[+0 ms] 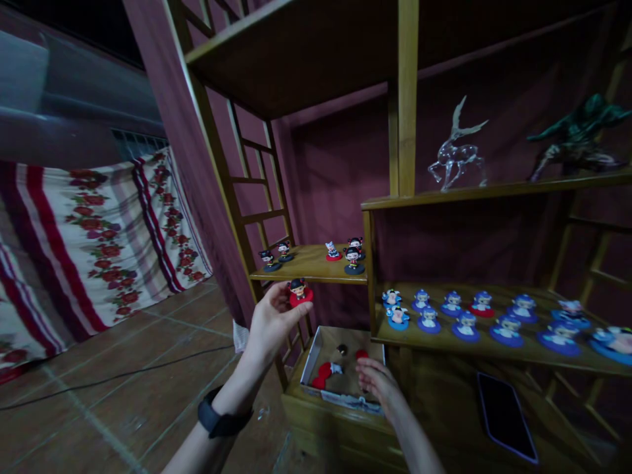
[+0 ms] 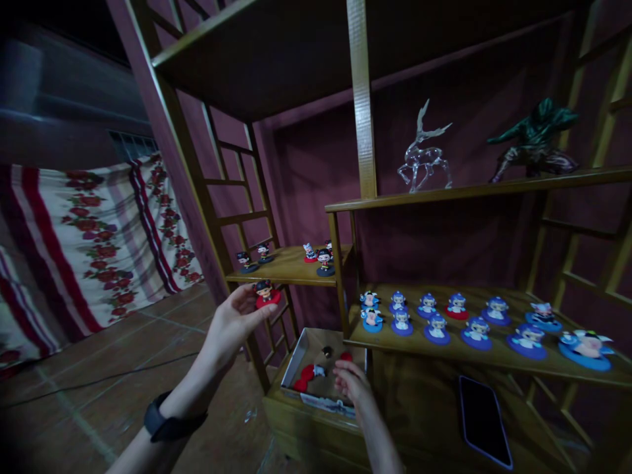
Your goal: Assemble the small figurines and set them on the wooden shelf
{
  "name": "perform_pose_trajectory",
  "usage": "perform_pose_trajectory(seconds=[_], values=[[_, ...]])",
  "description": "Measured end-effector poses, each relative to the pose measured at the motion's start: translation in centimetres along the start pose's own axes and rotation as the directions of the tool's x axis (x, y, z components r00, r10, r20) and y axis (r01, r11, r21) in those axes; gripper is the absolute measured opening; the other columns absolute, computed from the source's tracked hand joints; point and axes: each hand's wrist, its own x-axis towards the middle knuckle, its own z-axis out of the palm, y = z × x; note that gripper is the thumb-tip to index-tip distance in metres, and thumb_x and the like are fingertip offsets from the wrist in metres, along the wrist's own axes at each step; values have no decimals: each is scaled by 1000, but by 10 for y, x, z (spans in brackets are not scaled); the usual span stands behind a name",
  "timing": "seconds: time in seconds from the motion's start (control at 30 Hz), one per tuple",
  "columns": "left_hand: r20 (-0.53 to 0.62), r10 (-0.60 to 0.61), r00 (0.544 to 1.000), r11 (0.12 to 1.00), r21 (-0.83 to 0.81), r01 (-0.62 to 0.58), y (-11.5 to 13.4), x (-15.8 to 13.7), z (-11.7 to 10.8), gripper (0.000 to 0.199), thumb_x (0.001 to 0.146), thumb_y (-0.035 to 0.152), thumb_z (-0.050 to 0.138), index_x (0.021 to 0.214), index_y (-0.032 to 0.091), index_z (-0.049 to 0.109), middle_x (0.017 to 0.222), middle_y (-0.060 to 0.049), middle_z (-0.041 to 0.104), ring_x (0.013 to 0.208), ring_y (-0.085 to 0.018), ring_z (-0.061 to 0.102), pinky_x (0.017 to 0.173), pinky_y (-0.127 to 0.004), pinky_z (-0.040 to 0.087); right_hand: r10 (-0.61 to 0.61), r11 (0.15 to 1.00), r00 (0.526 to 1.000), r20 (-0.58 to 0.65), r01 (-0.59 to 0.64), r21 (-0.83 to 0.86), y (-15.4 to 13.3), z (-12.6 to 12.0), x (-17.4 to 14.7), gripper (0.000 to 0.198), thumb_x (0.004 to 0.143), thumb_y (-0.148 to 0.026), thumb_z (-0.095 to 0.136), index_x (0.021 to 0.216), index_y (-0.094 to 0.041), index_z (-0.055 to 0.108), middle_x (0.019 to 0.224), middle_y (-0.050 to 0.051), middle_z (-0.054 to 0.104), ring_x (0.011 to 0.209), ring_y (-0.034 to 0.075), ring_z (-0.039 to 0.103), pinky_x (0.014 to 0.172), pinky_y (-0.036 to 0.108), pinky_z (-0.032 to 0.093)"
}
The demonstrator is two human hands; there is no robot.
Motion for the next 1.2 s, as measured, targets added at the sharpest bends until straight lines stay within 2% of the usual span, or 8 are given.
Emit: perform_pose_trajectory(seconds=[0.13, 0.27, 0.33, 0.5, 0.6, 0.8, 0.97, 1.2], values=[[7, 97, 995, 995, 13, -98, 10, 19, 2, 54, 48, 19, 80, 96, 15, 55, 88, -5, 66, 76, -14, 62, 76, -27, 47, -3, 1000, 1000, -5, 3, 14, -2, -3, 1, 33, 47, -34, 76, 76, -20, 67, 73, 3, 69, 63, 14, 61, 62, 27, 47], [15, 187, 982, 977, 105, -188, 17, 40, 3, 57, 49, 22, 79, 99, 16, 52, 89, -4, 64, 77, -14, 61, 75, -28, 47, -9, 1000, 1000, -12, 9, 7, 0, -8, 5, 36, 46, -36, 77, 76, -19, 66, 73, 3, 68, 63, 15, 61, 62, 27, 48], [51, 198, 979, 974, 106, -202, 19, 50, 4, 56, 51, 24, 78, 99, 16, 51, 90, -4, 64, 79, -15, 61, 76, -30, 47, -11, 1000, 1000, -14, 11, 7, 1, -10, 8, 37, 46, -36, 76, 77, -18, 66, 74, 3, 68, 64, 15, 61, 62, 27, 48], [60, 98, 993, 995, 16, -99, 17, 69, 9, 56, 48, 25, 79, 94, 15, 49, 84, -3, 64, 74, -15, 62, 72, -31, 48, -16, 1000, 1000, -14, 16, 15, 0, -14, 10, 37, 47, -36, 76, 78, -19, 66, 74, 3, 68, 63, 14, 60, 63, 27, 49], [43, 40, 998, 998, 37, -42, 14, 80, 11, 57, 44, 25, 81, 91, 15, 50, 81, -2, 64, 71, -15, 62, 70, -30, 48, -24, 1000, 1000, -6, 24, 9, -1, -15, 7, 37, 48, -36, 76, 80, -19, 66, 75, 3, 68, 66, 15, 60, 65, 27, 49], [95, -72, 993, 990, 125, 60, 3, 110, 16, 55, 40, 30, 82, 83, 16, 50, 72, -1, 64, 58, -12, 59, 59, -26, 46, -54, 998, 998, 16, 55, -26, 4, -18, 9, 38, 53, -38, 73, 85, -19, 66, 83, 5, 68, 72, 16, 61, 68, 28, 49], [48, -91, 995, 980, 182, 80, -4, 126, 22, 52, 40, 26, 81, 80, 16, 50, 68, 2, 62, 59, -12, 58, 60, -25, 45, -67, 997, 998, -1, 67, -34, 6, -19, 12, 41, 50, -40, 74, 85, -19, 66, 83, 5, 68, 73, 18, 61, 68, 30, 50], [9, -79, 997, 920, 385, 69, -12, 144, 31, 42, 47, 18, 79, 80, 16, 53, 67, 2, 59, 60, -11, 55, 59, -22, 43, -52, 998, 998, -20, 52, -19, -4, -13, 5, 39, 45, -37, 76, 78, -18, 67, 76, 4, 67, 71, 18, 61, 67, 30, 50]])
